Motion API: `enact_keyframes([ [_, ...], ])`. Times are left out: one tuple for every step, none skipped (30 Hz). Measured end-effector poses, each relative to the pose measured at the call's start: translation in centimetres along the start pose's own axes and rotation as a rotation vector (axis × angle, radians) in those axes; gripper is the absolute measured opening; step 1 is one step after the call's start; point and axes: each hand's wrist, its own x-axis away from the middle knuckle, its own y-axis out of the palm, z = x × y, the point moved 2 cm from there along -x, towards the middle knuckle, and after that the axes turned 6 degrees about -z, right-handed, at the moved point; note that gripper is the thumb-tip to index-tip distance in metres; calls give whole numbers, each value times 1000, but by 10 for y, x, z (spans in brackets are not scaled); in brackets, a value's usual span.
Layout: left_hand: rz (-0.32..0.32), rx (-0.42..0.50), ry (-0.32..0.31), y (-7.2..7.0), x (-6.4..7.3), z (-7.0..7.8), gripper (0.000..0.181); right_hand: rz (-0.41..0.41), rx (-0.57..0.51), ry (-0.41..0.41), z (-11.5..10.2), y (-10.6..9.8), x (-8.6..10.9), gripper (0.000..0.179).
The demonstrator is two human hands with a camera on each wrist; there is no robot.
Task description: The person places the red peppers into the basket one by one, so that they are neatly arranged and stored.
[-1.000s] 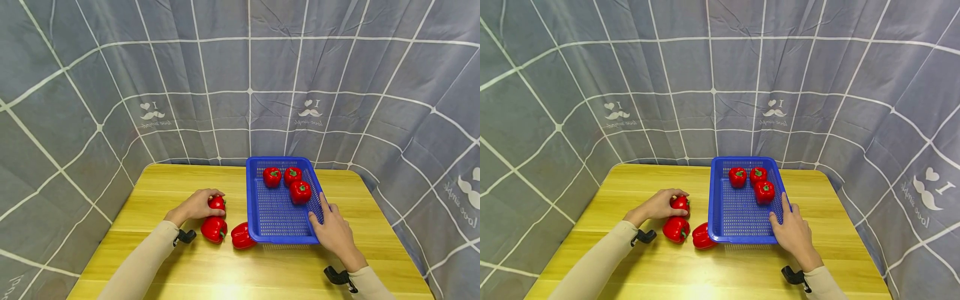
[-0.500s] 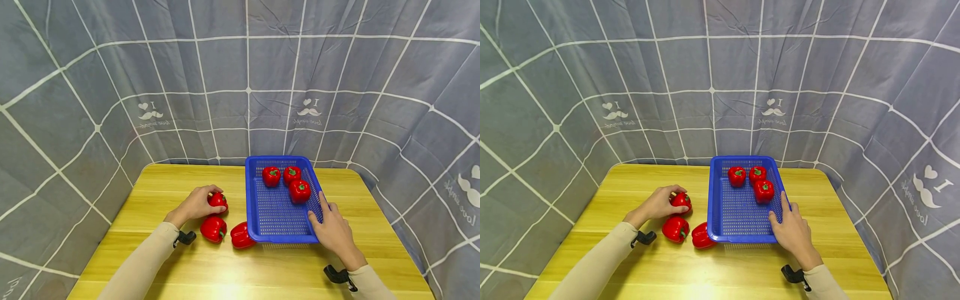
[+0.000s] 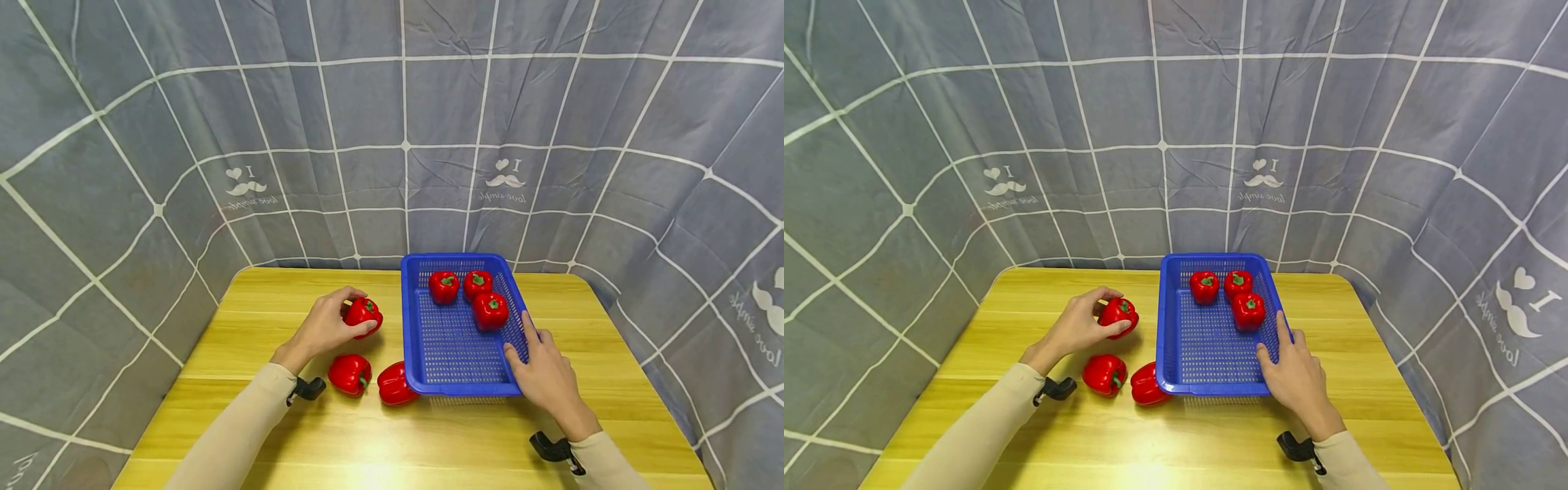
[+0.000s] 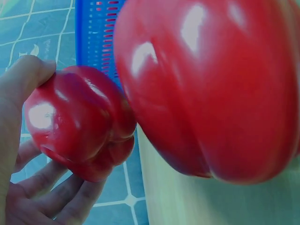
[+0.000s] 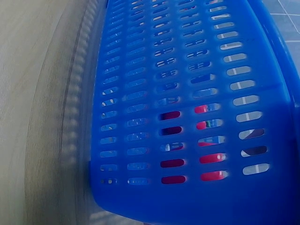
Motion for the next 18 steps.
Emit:
enact_keyframes([
  [5, 4, 4, 0, 0, 2, 61, 0, 0, 0, 0, 0, 0, 88],
  [10, 8, 10, -1, 0, 3, 61, -1, 0, 0, 0, 0, 0, 88],
  [14, 14, 16, -1, -1, 4, 61, -1, -1, 0, 0, 0, 0, 88],
  [18, 22, 22, -1, -1, 5, 60, -3, 0, 1, 0, 0, 0, 88],
  [23, 30, 29, -1, -1, 6, 60, -5, 0, 3, 0, 0, 0, 88],
  [30, 39, 38, -1, -1, 7, 59, -6, 0, 4, 0, 0, 0, 88],
  [37, 45, 45, -1, -1, 8, 59, -7, -1, 5, 0, 0, 0, 89],
  [44, 51, 55, -2, -1, 9, 58, -7, -2, 6, 0, 0, 0, 89],
  [51, 58, 64, -2, -1, 10, 57, -8, -2, 6, 0, 0, 0, 89],
  [60, 61, 74, -2, -1, 10, 56, -8, -3, 7, 0, 0, 0, 89],
  [68, 61, 84, -2, -1, 12, 56, -7, -3, 6, 0, 0, 0, 89],
  [74, 62, 94, -2, -1, 13, 55, -6, -3, 5, 0, 1, 0, 89],
  [78, 60, 103, -2, -1, 15, 54, -5, -3, 4, 0, 1, 0, 89],
  [83, 59, 113, -2, -1, 16, 54, -3, -3, 3, 1, 1, 0, 89],
  [89, 58, 125, -3, -1, 18, 53, -1, -3, 2, 1, 1, 0, 89],
  [92, 60, 134, -3, -2, 20, 52, 0, -2, 1, 1, 1, 0, 89],
  [94, 64, 142, -3, -1, 22, 52, 1, -2, 0, 0, 1, 0, 89],
  [96, 68, 150, -3, -1, 24, 51, 2, -2, 0, 0, 1, 0, 89],
])
